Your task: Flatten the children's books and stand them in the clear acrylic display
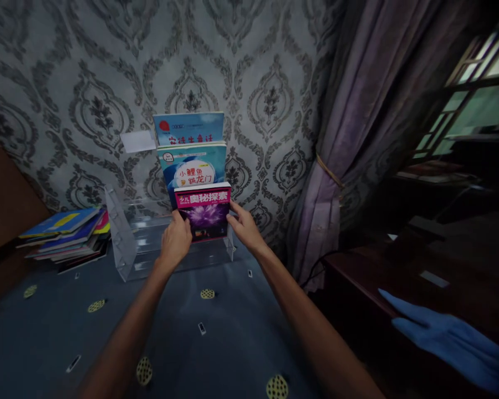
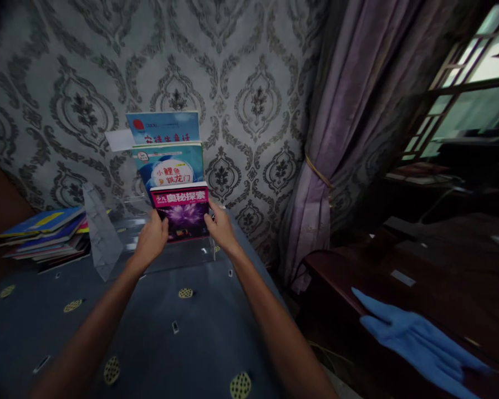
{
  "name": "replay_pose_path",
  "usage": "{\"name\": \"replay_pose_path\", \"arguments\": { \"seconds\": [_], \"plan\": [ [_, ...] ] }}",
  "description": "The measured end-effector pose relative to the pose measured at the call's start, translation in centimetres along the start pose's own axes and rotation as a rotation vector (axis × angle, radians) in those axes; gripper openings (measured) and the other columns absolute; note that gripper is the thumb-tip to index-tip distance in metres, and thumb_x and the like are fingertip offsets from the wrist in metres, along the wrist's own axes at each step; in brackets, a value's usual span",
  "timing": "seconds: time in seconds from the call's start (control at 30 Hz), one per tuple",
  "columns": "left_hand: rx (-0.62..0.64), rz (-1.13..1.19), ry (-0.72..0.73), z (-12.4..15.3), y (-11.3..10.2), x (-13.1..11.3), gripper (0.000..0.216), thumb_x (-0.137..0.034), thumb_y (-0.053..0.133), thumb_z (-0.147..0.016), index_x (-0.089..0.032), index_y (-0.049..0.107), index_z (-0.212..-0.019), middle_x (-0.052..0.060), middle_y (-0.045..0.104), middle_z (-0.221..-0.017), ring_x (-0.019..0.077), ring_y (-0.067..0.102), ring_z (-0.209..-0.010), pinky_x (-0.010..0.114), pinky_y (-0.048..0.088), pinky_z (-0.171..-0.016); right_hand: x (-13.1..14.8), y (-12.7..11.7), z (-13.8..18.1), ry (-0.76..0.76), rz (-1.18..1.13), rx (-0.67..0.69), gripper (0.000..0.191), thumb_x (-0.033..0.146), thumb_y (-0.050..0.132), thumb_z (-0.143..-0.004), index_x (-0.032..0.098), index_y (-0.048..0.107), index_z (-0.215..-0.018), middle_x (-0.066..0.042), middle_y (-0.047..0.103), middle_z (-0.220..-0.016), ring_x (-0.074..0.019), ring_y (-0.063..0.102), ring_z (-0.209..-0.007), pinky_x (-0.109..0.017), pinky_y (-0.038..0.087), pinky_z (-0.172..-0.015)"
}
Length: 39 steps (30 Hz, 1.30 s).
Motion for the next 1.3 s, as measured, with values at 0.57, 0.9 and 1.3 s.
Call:
{"name": "replay_pose_path", "arguments": {
  "seconds": [0.57,0.9,1.3],
  "plan": [
    [0.001,-0.107,-0.021,-0.7,-1.1,-1.1,0.022,-0.023,0.038,-0.102,-0.010,0.045,-0.119,0.021,0.074,-0.096,0.0353,0.074,-0.088,0.039,0.053,-0.073,-0.3,0.6,0.6,-0.010,0.130,0.019,0.059,0.027,0.047,-0.088,0.021,0.048,-0.148,-0.013,0.060,-0.116,-0.0308,0.057,-0.110,-0.054,0.049,-0.101],
    [0.004,-0.175,0.002,-1.2,-1.0,-0.9,0.024,-0.023,0.037,-0.102,-0.007,0.046,-0.118,0.022,0.074,-0.093,0.0366,0.074,-0.087,0.039,0.054,-0.071,-0.6,0.8,0.5,-0.007,0.113,0.020,0.059,0.019,0.046,-0.087,0.020,0.050,-0.146,-0.011,0.057,-0.114,-0.0278,0.056,-0.111,-0.050,0.050,-0.101],
    [0.020,-0.208,-0.028,-1.1,-1.1,-1.3,0.023,-0.023,0.038,-0.103,-0.008,0.046,-0.118,0.021,0.074,-0.095,0.0347,0.074,-0.090,0.038,0.054,-0.073,-1.5,1.1,0.5,0.032,0.071,0.013,0.059,0.022,0.049,-0.086,0.020,0.049,-0.145,-0.012,0.056,-0.121,-0.0281,0.054,-0.117,-0.048,0.048,-0.102]
  ]
}}
Point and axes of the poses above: each hand's wrist, its own z-axis away from the middle knuckle, its own y-axis out of the palm, x = y × z, the point moved 2 cm from there along -z, towards the middle knuckle
